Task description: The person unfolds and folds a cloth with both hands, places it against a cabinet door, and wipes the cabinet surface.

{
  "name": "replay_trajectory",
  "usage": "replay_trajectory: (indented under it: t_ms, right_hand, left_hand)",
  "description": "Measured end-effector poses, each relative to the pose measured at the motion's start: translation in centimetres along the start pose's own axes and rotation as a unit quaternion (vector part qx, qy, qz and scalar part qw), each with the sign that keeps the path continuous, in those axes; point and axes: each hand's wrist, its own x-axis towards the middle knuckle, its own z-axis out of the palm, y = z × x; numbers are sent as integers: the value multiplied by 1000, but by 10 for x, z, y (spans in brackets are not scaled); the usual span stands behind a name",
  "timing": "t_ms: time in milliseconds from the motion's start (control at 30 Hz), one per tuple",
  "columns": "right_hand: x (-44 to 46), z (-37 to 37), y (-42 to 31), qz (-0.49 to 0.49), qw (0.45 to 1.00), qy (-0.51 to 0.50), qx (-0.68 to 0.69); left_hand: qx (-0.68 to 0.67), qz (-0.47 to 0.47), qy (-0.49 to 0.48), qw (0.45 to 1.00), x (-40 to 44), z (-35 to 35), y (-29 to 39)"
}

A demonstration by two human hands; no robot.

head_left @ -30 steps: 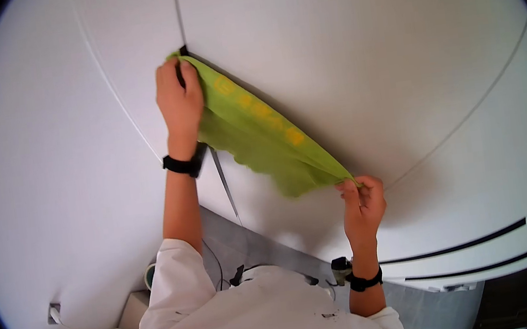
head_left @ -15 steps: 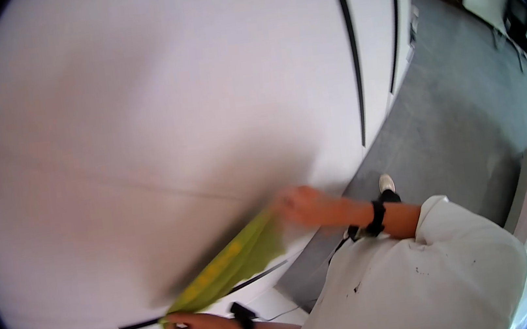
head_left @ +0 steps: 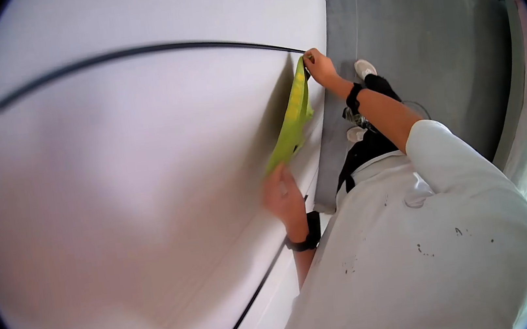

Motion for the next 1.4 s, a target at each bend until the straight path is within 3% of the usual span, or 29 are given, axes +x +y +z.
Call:
replay_trajectory:
  t_ms: [233, 333, 400, 433, 467, 500, 533, 567, 600, 633, 700, 767, 800, 833, 900, 967, 1033, 1100, 1167, 1233, 1400]
  right_hand:
    - [16, 5, -14, -3, 1000, -6, 19]
    - [-27, 9, -18, -19, 998, -52, -31]
    - [-45, 19, -9, -118, 992, -26, -45]
    - [-62, 12, -18, -154, 984, -65, -63]
    - [-73, 16, -10, -164, 974, -126, -95]
    - [-80, 23, -3, -134, 967, -201, -75]
    - [-89, 36, 4, -168, 957, -234, -35]
    - [-124, 51, -24, -198, 956, -200, 79]
    - [-123, 72, 3, -213, 954, -203, 47]
    - [-158, 76, -22, -158, 969, -190, -10]
    - [-192, 105, -4, -241, 954, -169, -61]
    - [-275, 134, -21, -210, 951, -210, -85]
    - [-290, 123, -22, -223, 933, -276, -65]
    - [-218, 50, -45, -254, 906, -334, -48]
    - [-221, 45, -53, -149, 847, -510, -7]
    - [-267, 38, -97, -145, 778, -609, -48]
    - [-300, 53, -114, -264, 689, -670, -78]
    - [-363, 54, -166, -318, 595, -732, -95]
    - [-432, 53, -232, -391, 520, -748, -132]
    - [-485, 71, -261, -438, 471, -763, -62]
    - [-567, 88, -329, -437, 473, -765, -23]
  left_hand:
    - [-62, -63, -7, 996, 14, 12, 34]
    - [-77, -109, 33, 990, -32, -11, -10]
    - [-82, -80, 100, 988, -55, -28, -45]
    - [-93, -88, 167, 978, -69, -42, -61]
    - [-84, -103, 141, 981, -86, -53, -79]
    - [-74, -123, 134, 980, -99, -63, -93]
    - [-124, -122, 155, 973, -109, -79, -101]
    - [-170, -115, 172, 963, -122, -97, -109]
    - [-169, -109, 206, 958, -139, -117, -118]
    - [-175, -142, 280, 933, -163, -137, -130]
    - [-206, -109, 262, 937, -210, -172, -163]
    - [-220, -117, 303, 920, -263, -196, -212]
    - [-190, -112, 302, 927, -262, -204, -195]
    - [-169, -97, 312, 930, -214, -159, -108]
    - [-215, -150, 385, 885, -224, -179, -95]
    - [-207, -173, 505, 820, -253, -210, -107]
    - [-90, -182, 569, 796, -283, -250, -127]
    - [-12, -156, 649, 744, -307, -294, -145]
    - [-28, -147, 702, 696, -318, -345, -143]
    - [55, -146, 747, 646, -328, -398, -156]
    - [178, -113, 796, 568, -335, -500, -183]
